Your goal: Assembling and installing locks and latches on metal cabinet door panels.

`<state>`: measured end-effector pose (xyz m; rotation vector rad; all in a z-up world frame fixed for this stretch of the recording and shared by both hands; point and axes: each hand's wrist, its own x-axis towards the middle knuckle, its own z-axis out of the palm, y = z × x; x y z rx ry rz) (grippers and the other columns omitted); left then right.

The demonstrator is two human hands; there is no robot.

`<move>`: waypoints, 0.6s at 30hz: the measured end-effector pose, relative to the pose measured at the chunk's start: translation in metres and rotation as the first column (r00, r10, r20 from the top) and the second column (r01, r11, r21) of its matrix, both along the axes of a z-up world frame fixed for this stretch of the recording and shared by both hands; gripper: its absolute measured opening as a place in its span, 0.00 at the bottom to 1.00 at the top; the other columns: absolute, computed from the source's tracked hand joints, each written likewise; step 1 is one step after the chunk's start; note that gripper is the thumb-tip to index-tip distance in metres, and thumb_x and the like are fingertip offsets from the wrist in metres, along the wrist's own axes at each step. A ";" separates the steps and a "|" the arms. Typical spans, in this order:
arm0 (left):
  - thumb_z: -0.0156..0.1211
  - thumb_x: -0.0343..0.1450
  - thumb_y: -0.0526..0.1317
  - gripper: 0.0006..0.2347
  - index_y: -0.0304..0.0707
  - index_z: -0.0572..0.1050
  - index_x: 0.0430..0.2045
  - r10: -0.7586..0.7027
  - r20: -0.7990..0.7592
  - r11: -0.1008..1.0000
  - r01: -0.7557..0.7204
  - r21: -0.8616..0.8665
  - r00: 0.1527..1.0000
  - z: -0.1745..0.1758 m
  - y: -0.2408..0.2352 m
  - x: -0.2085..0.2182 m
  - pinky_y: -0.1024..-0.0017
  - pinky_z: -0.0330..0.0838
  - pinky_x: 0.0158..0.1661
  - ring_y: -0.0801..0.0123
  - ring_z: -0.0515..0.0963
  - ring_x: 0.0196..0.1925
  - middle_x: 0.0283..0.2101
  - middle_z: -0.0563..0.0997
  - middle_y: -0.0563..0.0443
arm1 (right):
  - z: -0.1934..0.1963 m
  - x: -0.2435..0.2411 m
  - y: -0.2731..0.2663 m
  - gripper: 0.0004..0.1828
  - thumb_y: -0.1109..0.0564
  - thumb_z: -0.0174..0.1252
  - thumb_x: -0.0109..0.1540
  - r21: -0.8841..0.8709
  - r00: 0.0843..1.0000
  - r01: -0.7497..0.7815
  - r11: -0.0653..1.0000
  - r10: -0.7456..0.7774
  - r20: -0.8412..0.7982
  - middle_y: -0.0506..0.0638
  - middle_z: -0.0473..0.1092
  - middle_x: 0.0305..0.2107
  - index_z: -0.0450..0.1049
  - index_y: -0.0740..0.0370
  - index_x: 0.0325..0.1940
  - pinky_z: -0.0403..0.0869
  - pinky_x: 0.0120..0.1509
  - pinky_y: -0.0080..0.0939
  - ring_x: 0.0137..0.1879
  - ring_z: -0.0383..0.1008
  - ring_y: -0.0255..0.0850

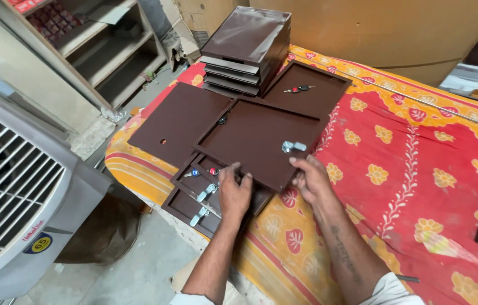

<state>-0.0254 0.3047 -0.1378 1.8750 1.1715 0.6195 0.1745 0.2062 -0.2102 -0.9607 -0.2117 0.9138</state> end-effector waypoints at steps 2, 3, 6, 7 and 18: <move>0.61 0.69 0.40 0.19 0.34 0.72 0.54 -0.012 0.123 0.982 -0.012 0.189 0.992 0.010 -0.009 -0.003 0.61 0.69 0.57 0.53 0.76 0.57 0.55 0.73 0.43 | 0.045 -0.015 -0.019 0.11 0.62 0.62 0.61 0.065 0.998 0.066 0.996 -0.066 -0.006 0.48 0.76 0.32 0.71 0.62 0.46 0.70 0.30 0.34 0.30 0.73 0.34; 0.62 0.69 0.38 0.18 0.31 0.74 0.52 -0.037 0.242 0.928 -0.057 0.368 0.969 0.016 -0.014 -0.002 0.59 0.67 0.58 0.50 0.74 0.59 0.55 0.74 0.40 | 0.069 -0.021 -0.029 0.10 0.63 0.60 0.60 0.134 0.993 0.121 0.984 -0.119 -0.018 0.49 0.76 0.34 0.71 0.63 0.45 0.75 0.35 0.36 0.34 0.76 0.36; 0.62 0.69 0.38 0.17 0.32 0.75 0.51 -0.148 0.229 0.819 -0.011 0.574 0.962 0.065 -0.053 -0.012 0.58 0.66 0.59 0.49 0.73 0.59 0.54 0.76 0.39 | 0.078 -0.026 -0.087 0.10 0.66 0.59 0.60 0.240 0.973 0.220 0.946 -0.229 0.008 0.50 0.74 0.38 0.71 0.63 0.45 0.76 0.51 0.36 0.45 0.76 0.37; 0.62 0.69 0.38 0.17 0.32 0.75 0.51 -0.158 0.227 0.820 -0.001 0.573 0.961 0.077 -0.067 -0.013 0.58 0.66 0.59 0.49 0.73 0.59 0.54 0.76 0.39 | 0.087 -0.031 -0.115 0.10 0.66 0.59 0.60 0.238 0.971 0.231 0.943 -0.239 0.006 0.50 0.74 0.38 0.71 0.63 0.45 0.76 0.51 0.36 0.45 0.76 0.37; 0.63 0.71 0.49 0.26 0.33 0.69 0.61 -0.667 0.407 0.743 0.603 0.291 0.624 0.175 -0.235 0.075 0.63 0.74 0.57 0.54 0.81 0.58 0.56 0.78 0.39 | 0.185 -0.084 -0.283 0.10 0.61 0.66 0.58 0.059 0.554 0.525 0.849 -0.394 0.733 0.44 0.73 0.29 0.73 0.65 0.40 0.71 0.37 0.29 0.33 0.70 0.27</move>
